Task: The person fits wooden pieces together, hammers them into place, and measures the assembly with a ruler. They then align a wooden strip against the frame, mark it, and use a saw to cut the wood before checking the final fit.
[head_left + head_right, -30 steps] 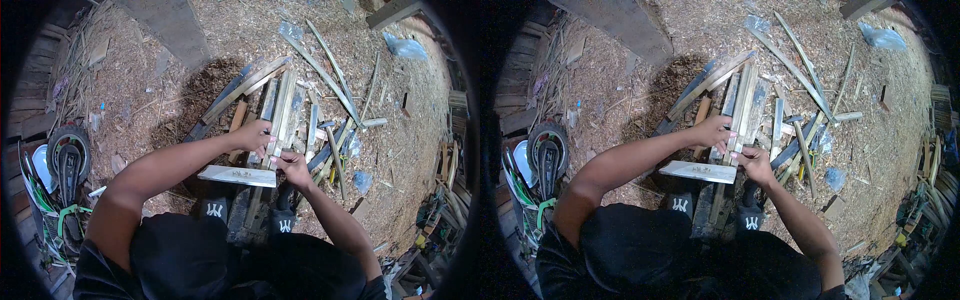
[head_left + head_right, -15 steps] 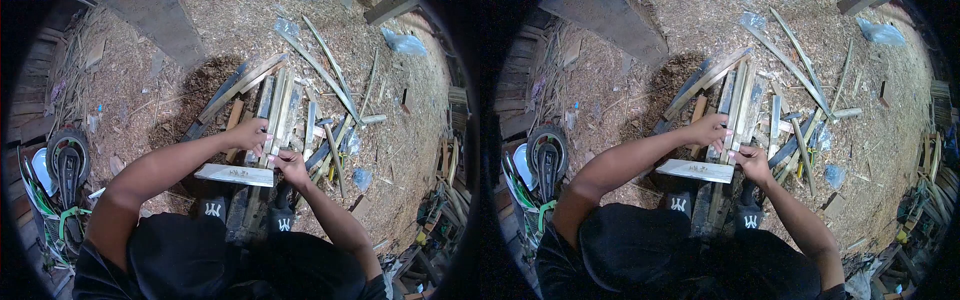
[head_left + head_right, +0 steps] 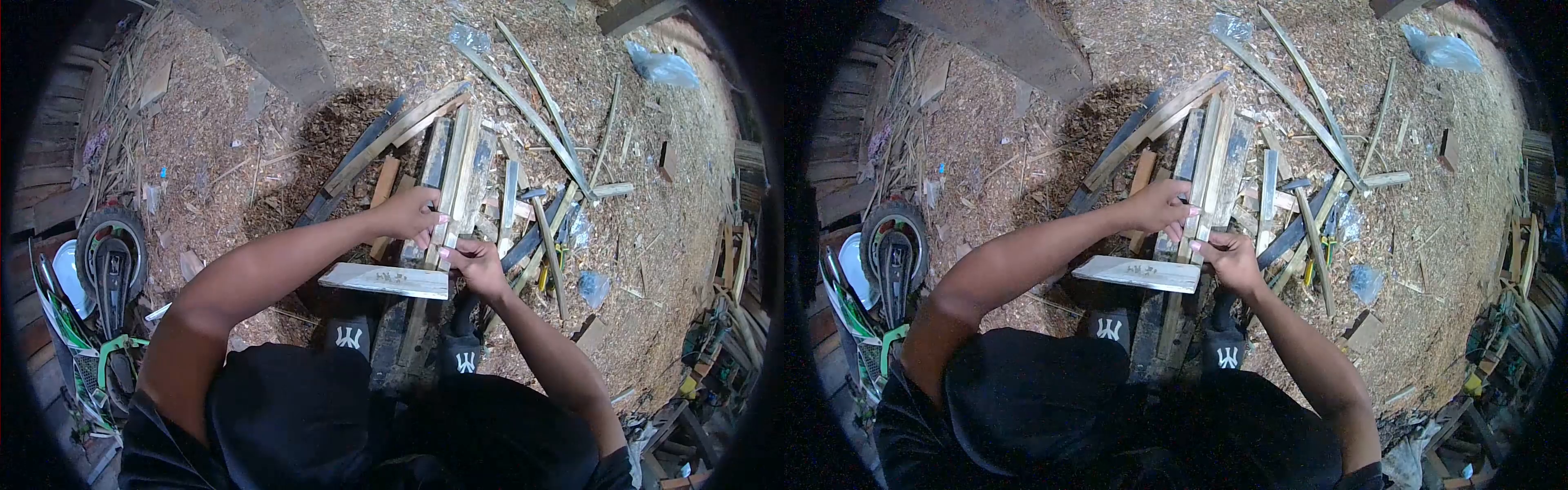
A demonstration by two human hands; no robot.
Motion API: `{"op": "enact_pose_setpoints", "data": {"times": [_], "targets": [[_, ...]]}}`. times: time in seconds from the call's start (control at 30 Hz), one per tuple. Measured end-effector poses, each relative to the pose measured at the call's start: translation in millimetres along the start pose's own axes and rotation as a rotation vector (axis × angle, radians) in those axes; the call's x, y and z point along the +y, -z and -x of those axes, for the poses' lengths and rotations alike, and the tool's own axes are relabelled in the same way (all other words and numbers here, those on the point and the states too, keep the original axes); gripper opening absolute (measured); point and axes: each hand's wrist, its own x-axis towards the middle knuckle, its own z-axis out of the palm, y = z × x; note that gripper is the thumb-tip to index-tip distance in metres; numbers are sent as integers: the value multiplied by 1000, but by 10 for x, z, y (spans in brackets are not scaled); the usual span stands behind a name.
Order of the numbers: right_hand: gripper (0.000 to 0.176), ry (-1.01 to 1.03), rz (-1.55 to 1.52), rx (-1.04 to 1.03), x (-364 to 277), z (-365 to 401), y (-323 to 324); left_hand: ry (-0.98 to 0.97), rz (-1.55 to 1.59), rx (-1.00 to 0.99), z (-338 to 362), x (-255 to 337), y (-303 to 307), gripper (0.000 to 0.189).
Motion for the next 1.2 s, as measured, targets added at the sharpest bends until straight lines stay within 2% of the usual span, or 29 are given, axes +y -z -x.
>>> {"op": "enact_pose_setpoints", "data": {"times": [0.43, 1.2], "targets": [[21, 29, 16, -60, 31, -46, 41, -30, 38, -3, 73, 64, -19, 33], [22, -11, -25, -64, 27, -48, 48, 36, 33, 30, 84, 118, -32, 28]]}}
